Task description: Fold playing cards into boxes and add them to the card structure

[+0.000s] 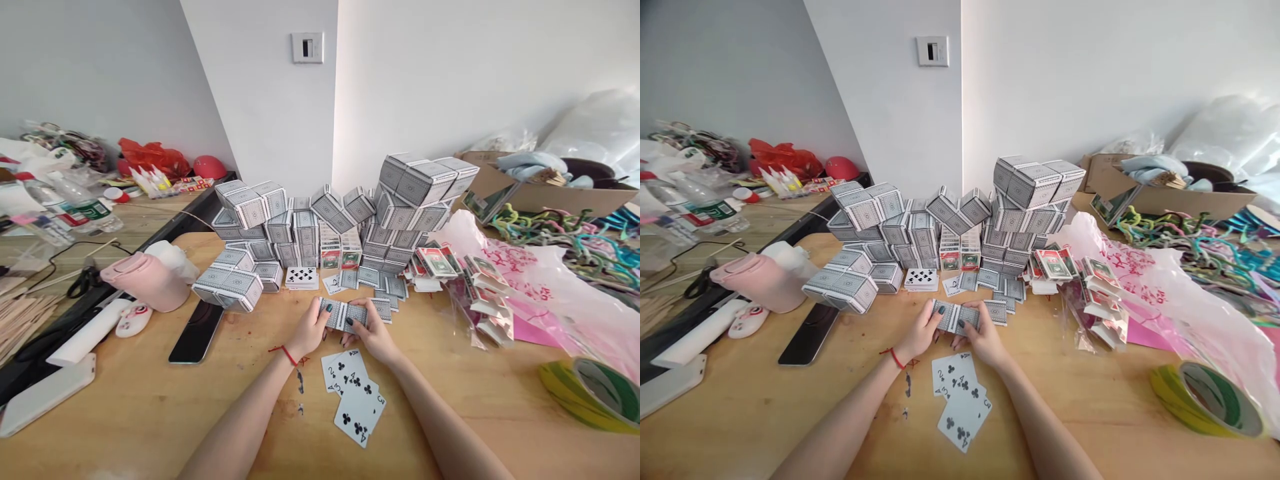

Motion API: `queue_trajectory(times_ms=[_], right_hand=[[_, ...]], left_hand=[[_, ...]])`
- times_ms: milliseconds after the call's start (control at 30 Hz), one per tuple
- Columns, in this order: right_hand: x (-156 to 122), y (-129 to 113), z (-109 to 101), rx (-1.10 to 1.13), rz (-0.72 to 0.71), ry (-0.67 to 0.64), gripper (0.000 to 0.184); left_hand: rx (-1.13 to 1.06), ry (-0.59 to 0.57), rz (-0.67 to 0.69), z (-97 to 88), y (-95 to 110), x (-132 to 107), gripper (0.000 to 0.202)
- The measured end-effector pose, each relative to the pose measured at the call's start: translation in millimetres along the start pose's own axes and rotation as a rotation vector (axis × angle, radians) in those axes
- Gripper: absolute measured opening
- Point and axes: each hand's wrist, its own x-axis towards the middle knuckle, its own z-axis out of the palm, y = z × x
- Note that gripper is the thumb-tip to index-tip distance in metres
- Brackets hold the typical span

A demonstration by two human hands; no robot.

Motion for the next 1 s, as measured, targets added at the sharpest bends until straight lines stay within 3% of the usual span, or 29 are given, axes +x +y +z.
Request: queue_trajectory(times_ms=[300, 500, 833, 1000], right_hand=[[-2.0, 1.2, 6.9, -0.027, -0.053, 0.023, 0.035], [-2.6, 3.5, 9.2, -0.023, -0.04, 0.052, 0.038], [-2.7, 2.2, 14.1, -0.01, -0.079, 0.098, 0.032], [1.3, 1.0, 8.3, -0.063, -0.137, 0.106, 0.046]], left_hand=[[-0.023, 0.036, 0.016, 4.1, -1.0, 0.5, 0.02], [-0.042, 0.039, 0.021, 8.3, -2.5, -0.1, 0.019], [0.081, 0.096, 0.085, 8.7, 0.7, -2.5, 0.022], [0.036, 0.087, 0.05, 6.3, 5.6, -2.7, 0.034]])
